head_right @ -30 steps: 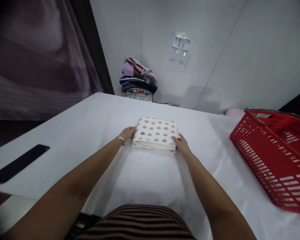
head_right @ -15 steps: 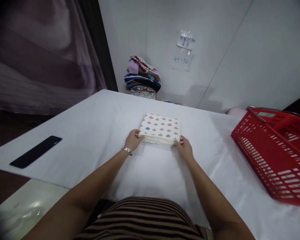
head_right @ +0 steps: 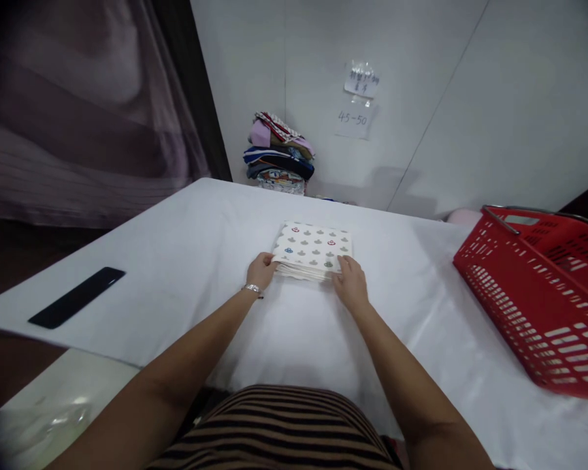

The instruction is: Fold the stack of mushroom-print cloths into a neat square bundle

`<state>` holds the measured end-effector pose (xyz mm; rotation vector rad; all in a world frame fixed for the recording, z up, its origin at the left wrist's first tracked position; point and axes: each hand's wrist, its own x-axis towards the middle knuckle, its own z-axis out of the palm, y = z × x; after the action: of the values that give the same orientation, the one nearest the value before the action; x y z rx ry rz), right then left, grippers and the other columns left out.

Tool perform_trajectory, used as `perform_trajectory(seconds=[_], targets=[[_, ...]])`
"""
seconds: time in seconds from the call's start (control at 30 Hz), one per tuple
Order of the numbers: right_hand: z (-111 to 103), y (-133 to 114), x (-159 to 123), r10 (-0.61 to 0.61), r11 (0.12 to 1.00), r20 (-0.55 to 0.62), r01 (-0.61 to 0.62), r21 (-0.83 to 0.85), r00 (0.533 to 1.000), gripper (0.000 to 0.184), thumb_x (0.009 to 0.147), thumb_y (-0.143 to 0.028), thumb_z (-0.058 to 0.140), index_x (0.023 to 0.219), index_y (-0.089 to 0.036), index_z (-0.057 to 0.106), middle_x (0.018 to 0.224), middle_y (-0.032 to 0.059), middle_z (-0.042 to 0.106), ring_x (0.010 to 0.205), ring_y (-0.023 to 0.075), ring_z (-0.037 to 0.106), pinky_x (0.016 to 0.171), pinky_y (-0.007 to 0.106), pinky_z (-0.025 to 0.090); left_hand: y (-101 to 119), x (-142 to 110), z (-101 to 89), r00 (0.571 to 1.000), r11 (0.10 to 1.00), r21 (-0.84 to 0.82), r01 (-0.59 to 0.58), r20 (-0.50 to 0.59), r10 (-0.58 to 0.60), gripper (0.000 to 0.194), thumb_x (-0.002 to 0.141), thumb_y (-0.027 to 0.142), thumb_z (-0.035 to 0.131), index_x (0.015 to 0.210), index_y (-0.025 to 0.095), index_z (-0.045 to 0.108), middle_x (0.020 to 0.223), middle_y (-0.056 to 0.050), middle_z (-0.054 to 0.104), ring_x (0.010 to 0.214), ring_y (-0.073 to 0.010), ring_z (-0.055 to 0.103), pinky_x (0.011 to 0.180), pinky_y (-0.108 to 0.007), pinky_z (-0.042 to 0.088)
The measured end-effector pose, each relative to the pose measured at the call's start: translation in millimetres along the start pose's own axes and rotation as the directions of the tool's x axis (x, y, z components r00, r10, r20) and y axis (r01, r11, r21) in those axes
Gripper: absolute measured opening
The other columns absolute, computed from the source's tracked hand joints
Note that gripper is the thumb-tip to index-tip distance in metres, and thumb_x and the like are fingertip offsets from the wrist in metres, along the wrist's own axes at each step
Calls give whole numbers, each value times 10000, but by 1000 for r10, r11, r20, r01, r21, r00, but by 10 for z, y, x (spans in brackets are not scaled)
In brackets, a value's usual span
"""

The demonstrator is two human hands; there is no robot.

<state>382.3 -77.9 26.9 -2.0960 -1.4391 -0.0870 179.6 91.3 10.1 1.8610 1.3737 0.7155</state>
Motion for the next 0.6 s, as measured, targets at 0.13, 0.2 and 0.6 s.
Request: perform_trajectory(seconds=[0.13, 0.2, 0.6], targets=[[221, -445, 263, -252, 967, 129, 248, 51, 959, 404, 854, -286, 471, 1237, -162, 508, 1248, 120, 513, 1159, 245, 424, 982, 392, 323, 49, -23, -27, 997, 988, 139, -68, -15, 70, 189, 790, 270, 508, 956, 222, 585, 894, -14, 662, 823, -158, 596, 717, -260, 430], [369, -676, 399, -328, 944, 196, 324, 52, 924, 380, 845, -263, 492, 1210, -160, 519, 1214, 112, 536, 1113, 236, 448, 946, 366, 340, 87, -42, -52, 995, 974, 205, -97, -9, 101, 189, 793, 246, 497, 954, 222, 593, 911, -24, 660, 844, -172, 596, 728, -272, 431], [651, -943, 659, -394, 905, 288, 423, -46, 873, 202, 851, -230, 478, 1028, -179, 560, 1074, 78, 563, 990, 206, 466, 833, 291, 358, 134, -52, -90, 985, 926, 336, -173, 70, 159, 262, 817, 207, 471, 1044, 227, 600, 1014, -51, 627, 966, -193, 568, 817, -278, 418]])
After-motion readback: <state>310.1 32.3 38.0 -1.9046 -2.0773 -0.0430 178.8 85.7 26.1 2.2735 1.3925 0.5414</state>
